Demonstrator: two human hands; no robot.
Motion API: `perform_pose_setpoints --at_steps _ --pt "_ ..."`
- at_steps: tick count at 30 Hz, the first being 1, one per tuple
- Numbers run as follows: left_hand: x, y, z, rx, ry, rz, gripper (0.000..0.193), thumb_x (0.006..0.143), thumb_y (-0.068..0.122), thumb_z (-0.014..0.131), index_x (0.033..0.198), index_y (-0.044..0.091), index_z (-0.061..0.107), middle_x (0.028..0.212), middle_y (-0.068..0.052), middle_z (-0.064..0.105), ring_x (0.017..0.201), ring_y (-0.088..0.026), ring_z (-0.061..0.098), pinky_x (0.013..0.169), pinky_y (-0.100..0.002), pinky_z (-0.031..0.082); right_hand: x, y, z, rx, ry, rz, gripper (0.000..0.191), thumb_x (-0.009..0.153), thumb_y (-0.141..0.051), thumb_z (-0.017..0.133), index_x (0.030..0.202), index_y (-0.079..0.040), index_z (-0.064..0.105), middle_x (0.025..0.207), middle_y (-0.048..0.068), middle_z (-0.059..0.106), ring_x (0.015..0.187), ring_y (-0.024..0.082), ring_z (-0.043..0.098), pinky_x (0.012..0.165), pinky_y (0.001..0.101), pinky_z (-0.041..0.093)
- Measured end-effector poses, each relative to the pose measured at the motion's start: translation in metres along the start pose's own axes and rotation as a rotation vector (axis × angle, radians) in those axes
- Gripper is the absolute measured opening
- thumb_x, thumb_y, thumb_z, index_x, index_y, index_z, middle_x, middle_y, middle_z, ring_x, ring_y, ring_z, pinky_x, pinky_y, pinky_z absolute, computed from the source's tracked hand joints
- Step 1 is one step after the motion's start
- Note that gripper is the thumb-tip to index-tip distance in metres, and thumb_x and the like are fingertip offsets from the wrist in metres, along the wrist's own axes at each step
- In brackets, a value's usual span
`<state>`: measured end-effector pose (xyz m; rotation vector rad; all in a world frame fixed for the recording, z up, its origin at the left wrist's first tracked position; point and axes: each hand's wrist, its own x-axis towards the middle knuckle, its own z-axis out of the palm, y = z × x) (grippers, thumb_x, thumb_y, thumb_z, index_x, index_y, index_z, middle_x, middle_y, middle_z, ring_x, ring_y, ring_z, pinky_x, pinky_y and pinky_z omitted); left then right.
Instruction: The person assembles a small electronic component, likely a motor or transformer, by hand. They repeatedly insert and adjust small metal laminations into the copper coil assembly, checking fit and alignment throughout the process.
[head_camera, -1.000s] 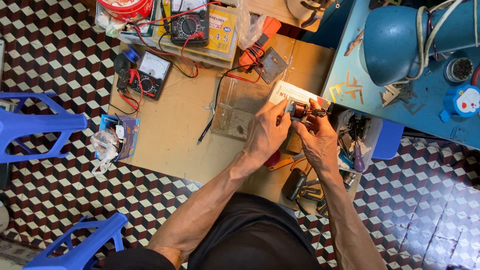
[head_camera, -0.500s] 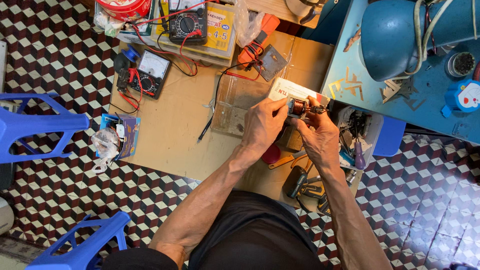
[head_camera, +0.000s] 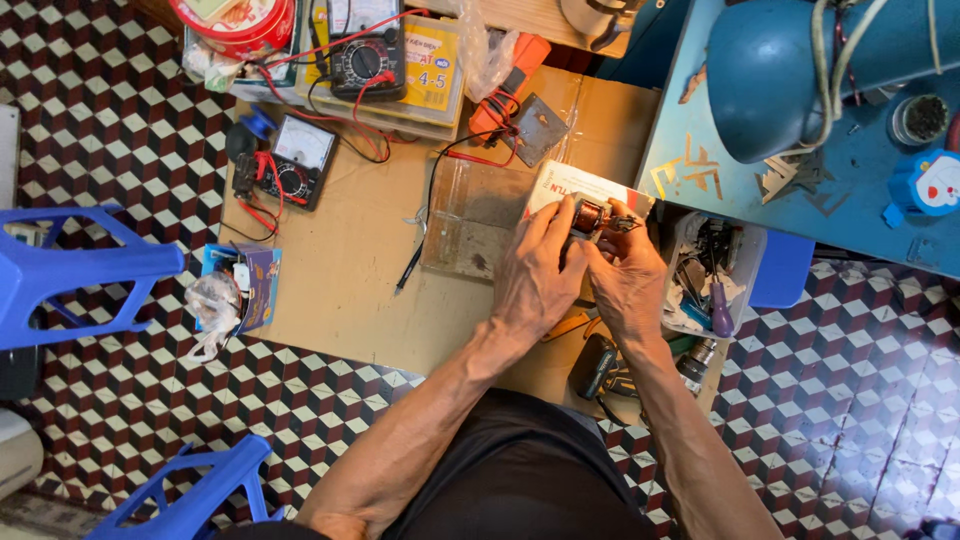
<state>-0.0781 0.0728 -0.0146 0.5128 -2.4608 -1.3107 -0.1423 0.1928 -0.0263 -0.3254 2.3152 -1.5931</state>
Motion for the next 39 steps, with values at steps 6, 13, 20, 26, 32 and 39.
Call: perform_pose_setpoints --at_steps 6,13,20,26,32,39 --pt "-0.001 0.015 0.000 -0.010 -0.016 0.070 0.052 0.098 0.021 0.068 0.142 -0.004 0.054 0.139 -0.024 0.061 0.126 -0.040 0.059 0.109 -0.045 0.047 -0.007 -0.008 -0.013 0.062 -0.026 -0.086 0.056 0.095 -0.005 0.070 0.147 -0.003 0.051 0.121 0.012 0.069 0.105 0.016 0.069 0.089 0.0286 0.058" --pt "-0.007 0.036 -0.015 -0.078 -0.054 -0.170 0.065 0.088 0.025 0.074 0.146 0.006 0.051 0.126 -0.019 0.066 0.112 -0.032 0.066 0.093 -0.043 0.054 -0.005 0.004 -0.100 -0.060 0.190 0.172 0.037 0.096 -0.019 0.067 0.130 -0.006 0.066 0.106 0.010 0.075 0.094 0.019 0.071 0.080 0.0328 0.055" --pt "-0.051 0.053 0.004 -0.144 -0.122 -0.230 0.057 0.090 0.023 0.075 0.142 0.009 0.055 0.122 -0.013 0.069 0.094 -0.020 0.073 0.081 -0.035 0.062 0.076 0.066 -0.171 -0.438 0.597 0.122 0.036 0.087 -0.030 0.081 0.105 -0.001 0.069 0.098 0.014 0.071 0.089 0.029 0.068 0.079 0.0427 0.051" --pt "-0.067 0.061 0.034 -0.225 -0.231 -0.243 0.059 0.087 0.018 0.075 0.141 0.006 0.054 0.119 -0.011 0.068 0.089 -0.017 0.071 0.078 -0.031 0.061 0.096 0.093 -0.174 -0.455 0.615 0.108 0.028 0.086 -0.025 0.081 0.095 -0.002 0.068 0.100 0.013 0.063 0.092 0.030 0.063 0.079 0.0449 0.049" --pt "-0.068 0.061 0.045 -0.220 -0.294 -0.261 0.057 0.089 0.018 0.074 0.142 0.005 0.055 0.113 -0.010 0.068 0.090 -0.015 0.069 0.081 -0.029 0.060 0.083 0.097 -0.180 -0.367 0.591 -0.021 0.012 0.094 -0.014 0.078 0.096 -0.003 0.072 0.097 0.009 0.065 0.084 0.022 0.064 0.076 0.0387 0.052" --pt "-0.068 0.065 0.052 -0.223 -0.355 -0.276 0.058 0.090 0.021 0.074 0.142 0.005 0.054 0.112 -0.009 0.067 0.092 -0.015 0.068 0.082 -0.029 0.060 0.065 0.086 -0.180 -0.392 0.561 -0.307 0.007 0.100 -0.003 0.074 0.101 -0.002 0.066 0.100 0.009 0.063 0.084 0.019 0.064 0.074 0.0347 0.055"
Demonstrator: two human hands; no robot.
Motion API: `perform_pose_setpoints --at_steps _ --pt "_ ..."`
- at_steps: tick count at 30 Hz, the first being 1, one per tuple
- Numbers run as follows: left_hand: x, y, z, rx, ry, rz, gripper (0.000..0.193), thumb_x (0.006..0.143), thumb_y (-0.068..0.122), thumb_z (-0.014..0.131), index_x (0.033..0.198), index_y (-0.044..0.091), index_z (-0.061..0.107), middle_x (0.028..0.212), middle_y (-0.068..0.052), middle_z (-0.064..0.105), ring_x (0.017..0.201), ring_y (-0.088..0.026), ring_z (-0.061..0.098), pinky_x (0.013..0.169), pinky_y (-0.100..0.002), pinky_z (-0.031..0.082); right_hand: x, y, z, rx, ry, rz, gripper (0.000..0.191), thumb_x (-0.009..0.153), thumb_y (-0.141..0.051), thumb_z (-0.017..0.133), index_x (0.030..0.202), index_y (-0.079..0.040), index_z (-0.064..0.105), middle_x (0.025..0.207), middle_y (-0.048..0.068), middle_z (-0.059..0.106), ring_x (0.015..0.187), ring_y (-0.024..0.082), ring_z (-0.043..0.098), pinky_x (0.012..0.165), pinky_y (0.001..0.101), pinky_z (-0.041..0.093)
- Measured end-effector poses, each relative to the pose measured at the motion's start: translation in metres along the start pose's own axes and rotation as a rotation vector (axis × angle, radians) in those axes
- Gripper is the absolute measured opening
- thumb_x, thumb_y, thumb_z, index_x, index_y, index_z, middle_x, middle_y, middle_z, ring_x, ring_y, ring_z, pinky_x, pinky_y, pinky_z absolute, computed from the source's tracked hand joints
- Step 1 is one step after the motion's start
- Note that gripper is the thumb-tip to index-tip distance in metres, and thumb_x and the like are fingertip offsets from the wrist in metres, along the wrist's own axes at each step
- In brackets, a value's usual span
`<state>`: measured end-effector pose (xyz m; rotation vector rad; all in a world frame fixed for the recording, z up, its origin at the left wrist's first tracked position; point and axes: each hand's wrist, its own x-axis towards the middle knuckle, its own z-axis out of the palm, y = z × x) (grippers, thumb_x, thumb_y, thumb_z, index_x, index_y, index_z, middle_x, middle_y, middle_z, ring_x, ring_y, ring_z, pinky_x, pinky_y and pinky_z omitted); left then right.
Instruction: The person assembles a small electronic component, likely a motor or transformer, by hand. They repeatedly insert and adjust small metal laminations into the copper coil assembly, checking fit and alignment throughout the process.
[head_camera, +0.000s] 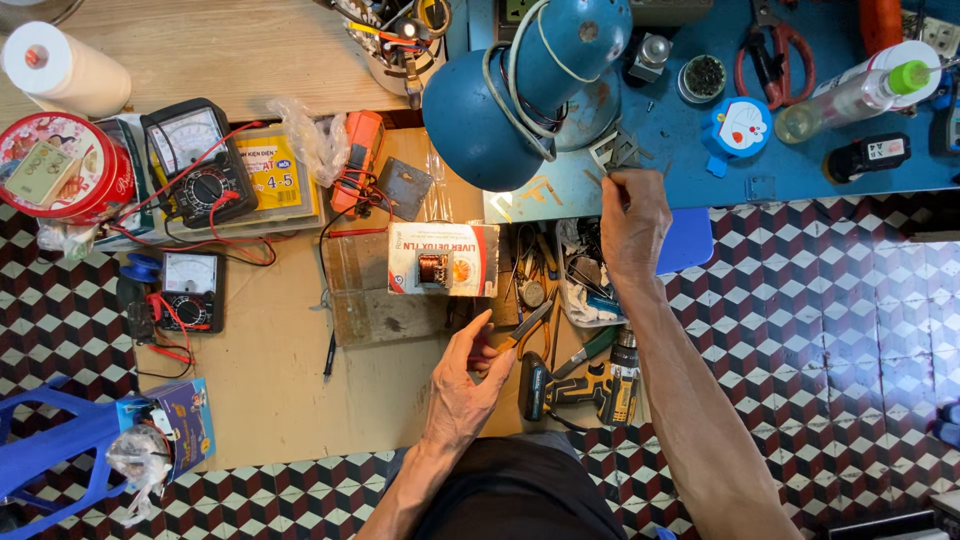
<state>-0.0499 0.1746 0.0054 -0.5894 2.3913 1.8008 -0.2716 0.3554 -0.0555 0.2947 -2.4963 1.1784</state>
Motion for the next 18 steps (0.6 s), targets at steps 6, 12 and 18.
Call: perform_pose_setpoints --at_steps 6,12,18 --pt "0.000 0.000 0.003 0.025 -0.031 0.002 0.058 0.090 0.023 0.074 0.142 0.005 0.054 0.115 -0.010 0.068 0.095 -0.017 0.070 0.084 -0.030 0.060 0.000 -0.002 -0.001 -0.062 -0.030 -0.111 0.009 0.099 -0.002 0.072 0.105 -0.004 0.065 0.102 0.010 0.066 0.088 0.024 0.068 0.075 0.0371 0.056" --pt "0.001 0.000 0.002 -0.002 -0.030 0.019 0.057 0.090 0.024 0.074 0.140 0.004 0.056 0.117 -0.011 0.069 0.095 -0.018 0.070 0.083 -0.031 0.059 0.001 -0.006 0.001 -0.178 -0.059 -0.163 0.010 0.099 -0.001 0.072 0.105 -0.004 0.066 0.102 0.010 0.068 0.085 0.026 0.070 0.071 0.0365 0.055" --pt "0.035 0.003 0.031 -0.310 -0.086 -0.123 0.052 0.095 0.024 0.069 0.141 0.002 0.059 0.116 -0.011 0.075 0.101 -0.015 0.071 0.088 -0.028 0.058 -0.017 -0.029 -0.009 -0.246 -0.083 -0.268 0.011 0.096 0.000 0.073 0.104 -0.002 0.065 0.101 0.010 0.068 0.080 0.024 0.068 0.066 0.0365 0.053"
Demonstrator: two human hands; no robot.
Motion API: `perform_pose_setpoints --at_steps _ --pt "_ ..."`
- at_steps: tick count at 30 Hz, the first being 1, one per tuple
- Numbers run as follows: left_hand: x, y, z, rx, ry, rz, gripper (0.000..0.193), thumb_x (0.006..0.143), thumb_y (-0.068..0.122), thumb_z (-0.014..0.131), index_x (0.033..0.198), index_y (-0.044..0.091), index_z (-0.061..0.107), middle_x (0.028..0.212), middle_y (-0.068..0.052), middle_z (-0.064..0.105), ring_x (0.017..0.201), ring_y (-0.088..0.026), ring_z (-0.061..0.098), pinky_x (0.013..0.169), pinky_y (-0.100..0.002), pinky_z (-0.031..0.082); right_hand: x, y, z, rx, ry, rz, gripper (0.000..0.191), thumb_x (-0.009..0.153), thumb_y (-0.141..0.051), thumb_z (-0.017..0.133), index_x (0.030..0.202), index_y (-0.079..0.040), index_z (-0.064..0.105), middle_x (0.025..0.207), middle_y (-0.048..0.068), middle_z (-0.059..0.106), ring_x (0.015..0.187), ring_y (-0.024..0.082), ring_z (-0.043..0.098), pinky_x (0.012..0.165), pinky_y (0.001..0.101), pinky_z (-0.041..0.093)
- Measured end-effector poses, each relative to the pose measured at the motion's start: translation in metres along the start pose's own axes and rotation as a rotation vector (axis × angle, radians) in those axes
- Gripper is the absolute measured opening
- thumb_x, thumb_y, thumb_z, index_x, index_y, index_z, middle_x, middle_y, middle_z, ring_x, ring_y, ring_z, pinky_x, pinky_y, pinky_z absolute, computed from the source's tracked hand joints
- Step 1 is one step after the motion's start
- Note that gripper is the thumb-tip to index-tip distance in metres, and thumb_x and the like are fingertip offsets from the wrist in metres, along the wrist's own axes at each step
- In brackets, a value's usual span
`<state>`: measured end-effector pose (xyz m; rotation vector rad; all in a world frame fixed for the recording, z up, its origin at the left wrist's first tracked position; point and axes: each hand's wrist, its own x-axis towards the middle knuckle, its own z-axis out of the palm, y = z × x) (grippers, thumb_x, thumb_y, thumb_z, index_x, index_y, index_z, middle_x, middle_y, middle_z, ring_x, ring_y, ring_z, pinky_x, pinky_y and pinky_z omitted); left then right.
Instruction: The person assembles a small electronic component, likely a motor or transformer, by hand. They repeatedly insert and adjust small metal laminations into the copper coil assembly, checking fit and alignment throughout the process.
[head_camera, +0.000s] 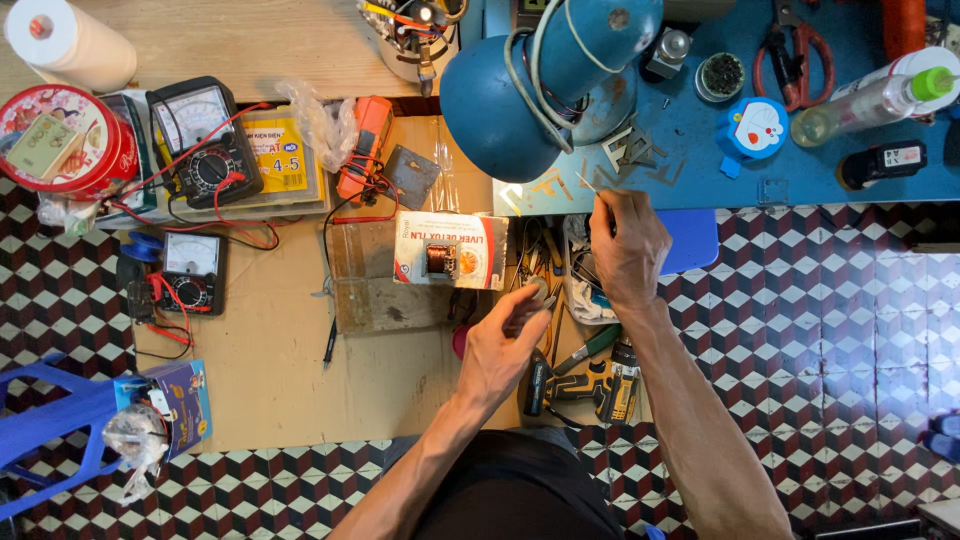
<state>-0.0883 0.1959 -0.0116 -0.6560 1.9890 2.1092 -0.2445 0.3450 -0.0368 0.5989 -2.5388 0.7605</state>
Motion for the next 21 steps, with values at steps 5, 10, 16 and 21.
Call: perform_pose_setpoints --at_steps 5,10,16,21 --pt "0.067 -0.003 0.032 -0.505 -0.017 0.083 0.057 0.098 0.020 0.069 0.147 -0.002 0.051 0.138 -0.013 0.064 0.125 -0.015 0.062 0.105 -0.028 0.051 -0.021 -0.037 -0.018 0.066 -0.048 -0.090 0.014 0.096 0.000 0.075 0.104 -0.004 0.064 0.098 0.007 0.066 0.082 0.021 0.067 0.069 0.0344 0.055" --pt "0.077 -0.011 0.032 -0.645 -0.046 0.059 0.061 0.098 0.020 0.069 0.151 -0.003 0.048 0.144 -0.018 0.061 0.128 -0.017 0.059 0.108 -0.027 0.049 -0.037 -0.062 -0.023 0.061 -0.078 -0.024 0.018 0.094 -0.001 0.078 0.100 -0.003 0.061 0.095 0.008 0.065 0.079 0.023 0.064 0.064 0.0366 0.050" --pt "0.078 -0.018 0.025 -0.737 -0.049 0.047 0.060 0.097 0.017 0.071 0.149 -0.004 0.049 0.141 -0.018 0.062 0.123 -0.017 0.061 0.105 -0.028 0.051 -0.039 -0.068 -0.016 0.096 -0.064 0.002 0.016 0.093 0.003 0.073 0.104 -0.003 0.063 0.099 0.008 0.067 0.083 0.020 0.066 0.070 0.0357 0.052" --pt "0.082 -0.018 0.022 -0.753 -0.039 0.050 0.058 0.097 0.016 0.072 0.146 -0.006 0.051 0.133 -0.019 0.065 0.118 -0.017 0.064 0.102 -0.028 0.053 -0.046 -0.060 -0.013 0.182 -0.094 0.033 0.012 0.095 0.000 0.071 0.104 -0.002 0.063 0.098 0.010 0.067 0.081 0.021 0.066 0.071 0.0344 0.053"
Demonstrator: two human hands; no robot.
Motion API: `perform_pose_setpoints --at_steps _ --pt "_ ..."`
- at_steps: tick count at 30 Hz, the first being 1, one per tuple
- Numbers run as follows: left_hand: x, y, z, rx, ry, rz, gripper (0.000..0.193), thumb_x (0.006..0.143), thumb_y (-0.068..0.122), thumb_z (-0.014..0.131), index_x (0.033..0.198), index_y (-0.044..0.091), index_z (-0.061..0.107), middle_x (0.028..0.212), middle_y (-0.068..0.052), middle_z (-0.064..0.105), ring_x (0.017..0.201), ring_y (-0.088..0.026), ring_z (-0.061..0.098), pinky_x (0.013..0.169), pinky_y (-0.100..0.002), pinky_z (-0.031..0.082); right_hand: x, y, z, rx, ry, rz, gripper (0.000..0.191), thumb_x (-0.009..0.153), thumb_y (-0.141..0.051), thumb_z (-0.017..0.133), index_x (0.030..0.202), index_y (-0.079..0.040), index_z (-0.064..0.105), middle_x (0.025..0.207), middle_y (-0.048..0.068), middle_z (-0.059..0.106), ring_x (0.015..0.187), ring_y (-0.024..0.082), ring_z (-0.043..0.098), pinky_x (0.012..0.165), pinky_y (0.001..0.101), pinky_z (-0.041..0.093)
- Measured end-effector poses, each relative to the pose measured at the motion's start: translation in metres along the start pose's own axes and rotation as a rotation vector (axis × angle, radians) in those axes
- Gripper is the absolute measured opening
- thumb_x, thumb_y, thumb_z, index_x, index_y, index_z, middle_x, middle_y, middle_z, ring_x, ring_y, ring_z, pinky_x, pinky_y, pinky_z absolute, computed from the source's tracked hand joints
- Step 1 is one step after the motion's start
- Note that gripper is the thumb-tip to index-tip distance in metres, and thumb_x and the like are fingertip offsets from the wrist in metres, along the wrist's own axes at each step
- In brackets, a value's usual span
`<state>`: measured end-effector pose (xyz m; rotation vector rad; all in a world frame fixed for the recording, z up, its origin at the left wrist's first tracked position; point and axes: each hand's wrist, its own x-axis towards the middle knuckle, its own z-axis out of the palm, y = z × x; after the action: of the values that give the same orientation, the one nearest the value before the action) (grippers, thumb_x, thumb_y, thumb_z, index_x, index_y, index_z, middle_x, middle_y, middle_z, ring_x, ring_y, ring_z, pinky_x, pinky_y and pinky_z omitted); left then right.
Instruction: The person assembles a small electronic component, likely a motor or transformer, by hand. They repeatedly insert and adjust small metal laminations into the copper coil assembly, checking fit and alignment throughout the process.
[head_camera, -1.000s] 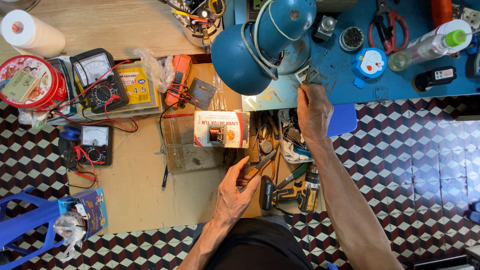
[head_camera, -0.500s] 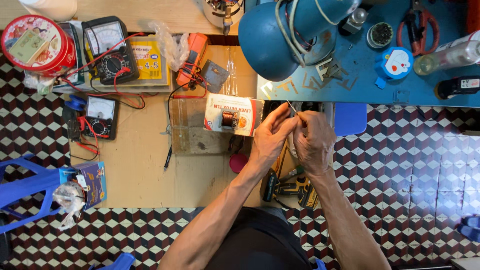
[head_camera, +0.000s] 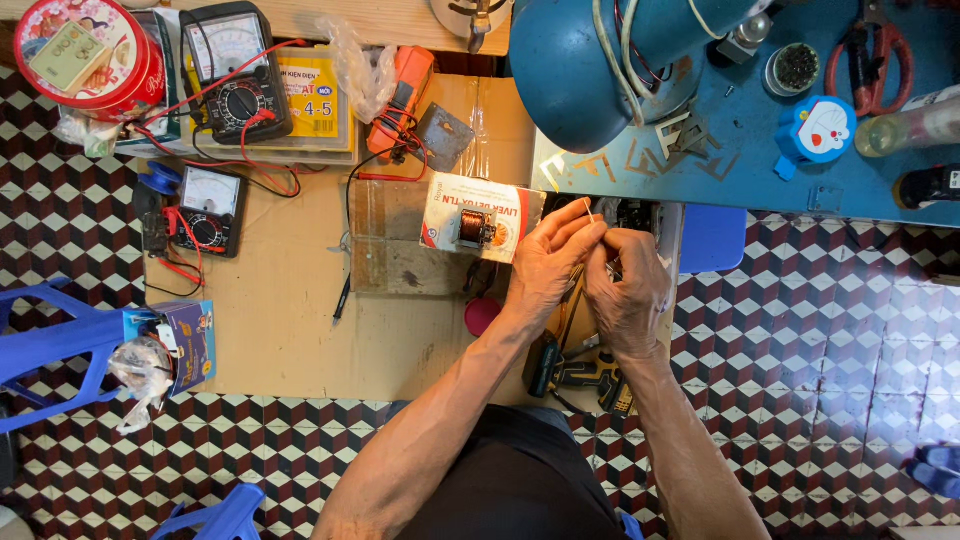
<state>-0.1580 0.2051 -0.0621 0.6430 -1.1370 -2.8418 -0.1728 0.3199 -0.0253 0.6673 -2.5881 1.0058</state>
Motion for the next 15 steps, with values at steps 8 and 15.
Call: perform_pose_setpoints --at_steps 8,15 --pt "-0.013 0.005 -0.005 0.008 0.055 -0.098 0.060 0.093 0.020 0.072 0.145 -0.001 0.050 0.127 -0.010 0.066 0.107 -0.012 0.066 0.093 -0.027 0.056 0.038 0.069 0.017 0.010 -0.024 0.164 0.015 0.108 -0.011 0.065 0.119 -0.002 0.066 0.108 0.010 0.065 0.084 0.022 0.067 0.075 0.0340 0.057" --pt "-0.040 0.009 -0.011 0.094 0.129 -0.222 0.066 0.092 0.026 0.073 0.147 -0.002 0.048 0.123 -0.012 0.067 0.102 -0.012 0.067 0.088 -0.025 0.057 0.058 0.069 0.015 -0.345 -0.203 -0.057 0.038 0.095 -0.022 0.077 0.126 -0.002 0.069 0.119 0.014 0.059 0.110 0.033 0.058 0.090 0.0453 0.050"
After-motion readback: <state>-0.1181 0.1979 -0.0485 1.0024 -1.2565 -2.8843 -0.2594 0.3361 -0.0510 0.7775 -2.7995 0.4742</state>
